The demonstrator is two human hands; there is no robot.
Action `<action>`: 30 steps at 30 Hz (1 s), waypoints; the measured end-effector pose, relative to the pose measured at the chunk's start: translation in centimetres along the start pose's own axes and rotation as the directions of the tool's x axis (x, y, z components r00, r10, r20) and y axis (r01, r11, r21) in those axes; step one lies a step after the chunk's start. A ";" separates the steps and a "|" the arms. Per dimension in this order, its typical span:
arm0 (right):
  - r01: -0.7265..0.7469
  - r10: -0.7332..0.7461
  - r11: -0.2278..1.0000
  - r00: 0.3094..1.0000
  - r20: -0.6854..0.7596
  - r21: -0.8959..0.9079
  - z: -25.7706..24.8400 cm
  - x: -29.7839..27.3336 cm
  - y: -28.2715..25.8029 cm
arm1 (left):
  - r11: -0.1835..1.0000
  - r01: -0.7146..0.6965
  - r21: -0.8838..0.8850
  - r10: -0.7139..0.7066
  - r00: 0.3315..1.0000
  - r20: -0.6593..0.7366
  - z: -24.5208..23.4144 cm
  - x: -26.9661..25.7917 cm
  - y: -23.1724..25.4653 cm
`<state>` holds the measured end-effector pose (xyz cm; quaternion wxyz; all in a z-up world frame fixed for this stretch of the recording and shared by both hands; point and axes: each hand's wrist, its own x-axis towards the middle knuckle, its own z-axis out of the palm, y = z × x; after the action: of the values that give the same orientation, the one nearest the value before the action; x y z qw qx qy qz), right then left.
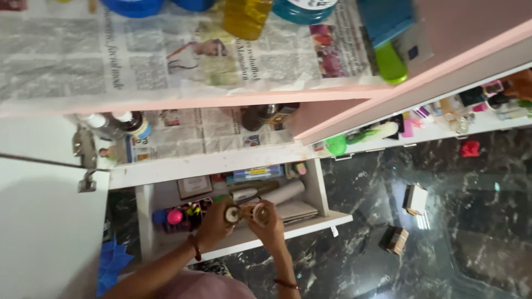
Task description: The person wipes a shelf with a cloth, lines it with newspaper, and kemudian organizes various cosmetic bottles, jewelry stands, and containers into the cabinet and a drawer.
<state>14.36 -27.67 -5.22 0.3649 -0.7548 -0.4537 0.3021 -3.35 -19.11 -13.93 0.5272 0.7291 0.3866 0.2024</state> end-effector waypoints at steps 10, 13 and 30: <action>-0.011 -0.011 0.967 0.996 0.087 0.253 8.9 3.8 6.9 | 0.984 0.178 -0.021 -0.150 0.749 -0.645 -6.3 -2.6 -4.7; 0.048 -0.057 0.987 0.997 0.057 0.155 12.1 5.8 6.0 | 0.928 0.248 0.278 -0.052 0.824 -0.565 -9.2 -2.6 -7.6; -0.037 0.050 0.993 0.992 0.113 -0.115 20.3 6.6 8.4 | 0.478 0.205 0.854 -0.231 0.968 -0.103 -7.2 1.9 -22.5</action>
<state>4.97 -18.81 -24.13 0.2882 -0.7652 -0.4738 0.3271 -15.09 -9.97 -32.39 0.1230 0.8413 0.5179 -0.0939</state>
